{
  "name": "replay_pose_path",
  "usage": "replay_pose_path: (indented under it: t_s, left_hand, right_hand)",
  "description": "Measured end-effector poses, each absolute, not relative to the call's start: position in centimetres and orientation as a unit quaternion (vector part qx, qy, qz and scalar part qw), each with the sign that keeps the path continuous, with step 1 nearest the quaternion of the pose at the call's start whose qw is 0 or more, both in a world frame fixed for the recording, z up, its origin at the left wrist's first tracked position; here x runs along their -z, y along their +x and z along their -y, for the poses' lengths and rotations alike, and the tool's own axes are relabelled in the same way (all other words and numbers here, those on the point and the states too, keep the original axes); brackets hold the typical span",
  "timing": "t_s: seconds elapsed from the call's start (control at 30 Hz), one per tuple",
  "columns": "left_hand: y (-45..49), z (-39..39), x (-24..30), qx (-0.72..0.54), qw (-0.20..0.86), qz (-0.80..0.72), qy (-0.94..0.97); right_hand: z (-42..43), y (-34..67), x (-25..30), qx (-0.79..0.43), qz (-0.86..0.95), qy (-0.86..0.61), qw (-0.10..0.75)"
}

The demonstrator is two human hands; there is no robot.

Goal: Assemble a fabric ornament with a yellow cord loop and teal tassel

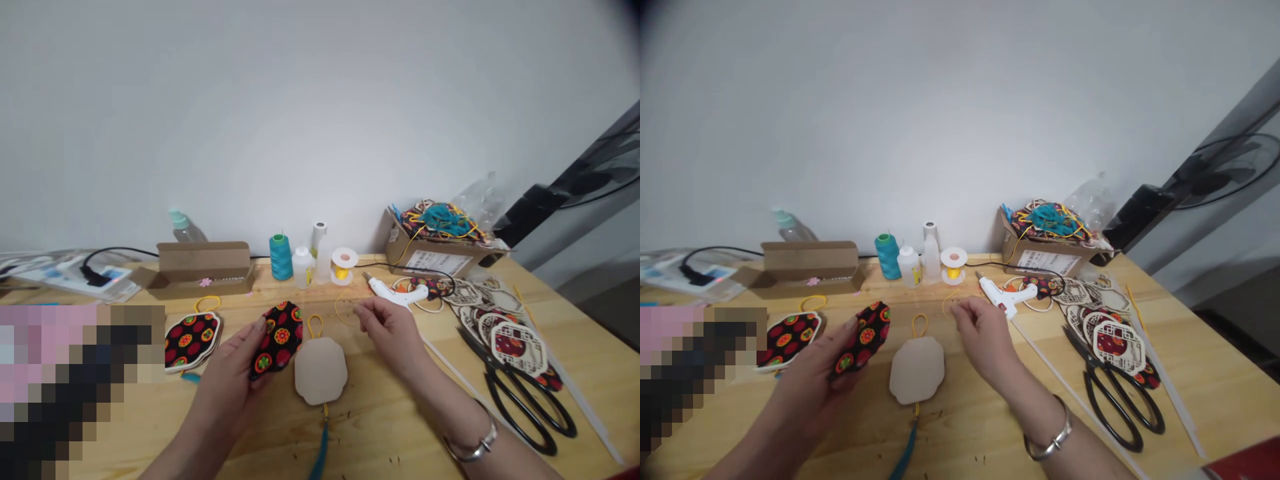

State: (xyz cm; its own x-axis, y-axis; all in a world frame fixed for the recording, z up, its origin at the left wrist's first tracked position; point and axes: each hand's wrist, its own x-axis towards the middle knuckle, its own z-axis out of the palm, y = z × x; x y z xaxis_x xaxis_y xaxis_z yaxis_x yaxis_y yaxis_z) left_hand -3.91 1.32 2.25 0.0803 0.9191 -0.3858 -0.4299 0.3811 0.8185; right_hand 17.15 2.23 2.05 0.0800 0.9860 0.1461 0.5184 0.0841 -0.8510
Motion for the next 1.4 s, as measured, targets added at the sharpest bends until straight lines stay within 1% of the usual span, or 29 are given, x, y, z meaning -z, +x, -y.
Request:
replay_pose_path:
  t_s: [0.17, 0.3, 0.33, 0.4, 0.5, 0.57, 0.67, 0.87, 1.0, 1.1, 1.2, 1.27, 1.33, 1.4]
  left_hand:
    - [-3.1, -0.5, -3.0, -0.428, 0.721, -0.474, 0.27]
    - [-2.7, 0.2, -2.5, -0.364, 0.778, -0.407, 0.311]
    - [-2.7, 0.3, -2.3, -0.35, 0.786, -0.394, 0.322]
    - [-2.8, 0.3, -2.0, -0.337, 0.791, -0.381, 0.34]
    - [-3.0, 0.4, -2.1, -0.32, 0.795, -0.378, 0.35]
    - [-3.0, 0.5, -2.3, -0.309, 0.793, -0.383, 0.359]
    - [-3.2, 0.9, -2.4, -0.296, 0.78, -0.386, 0.395]
    - [-3.7, 1.5, -2.2, -0.279, 0.785, -0.363, 0.417]
    - [-3.9, 1.3, -2.1, -0.281, 0.772, -0.379, 0.425]
    - [-3.9, 1.1, -1.9, -0.297, 0.774, -0.375, 0.414]
    - [-3.9, 0.8, -1.9, -0.308, 0.779, -0.367, 0.405]
    - [-3.9, 0.6, -2.2, -0.318, 0.759, -0.373, 0.429]
    - [-3.9, 0.4, -2.5, -0.35, 0.718, -0.387, 0.461]
    - [-3.7, 0.2, -2.7, -0.351, 0.69, -0.429, 0.466]
  right_hand:
    - [-3.6, 17.7, -4.6, -0.261, 0.625, -0.607, 0.416]
    - [-6.3, 16.5, -5.3, -0.231, 0.628, -0.602, 0.435]
    - [-7.0, 16.1, -5.3, -0.207, 0.637, -0.609, 0.426]
    - [-8.2, 15.1, -5.3, -0.12, 0.657, -0.622, 0.408]
    - [-8.7, 13.8, -5.4, 0.015, 0.67, -0.62, 0.409]
    - [-8.6, 13.0, -5.6, 0.039, 0.678, -0.618, 0.397]
    - [-8.5, 12.2, -5.2, 0.019, 0.682, -0.632, 0.368]
    - [-10.9, 11.4, -3.4, -0.021, 0.643, -0.639, 0.421]
    - [-12.3, 11.0, -2.9, -0.078, 0.626, -0.656, 0.415]
    - [-12.6, 11.1, -2.8, -0.091, 0.622, -0.653, 0.423]
    - [-11.6, 11.9, -3.6, -0.08, 0.623, -0.622, 0.467]
    - [-10.2, 12.8, -4.8, -0.071, 0.618, -0.604, 0.498]
    - [-8.4, 13.8, -6.3, -0.093, 0.611, -0.596, 0.512]
    - [-6.4, 14.9, -7.8, -0.143, 0.613, -0.576, 0.521]
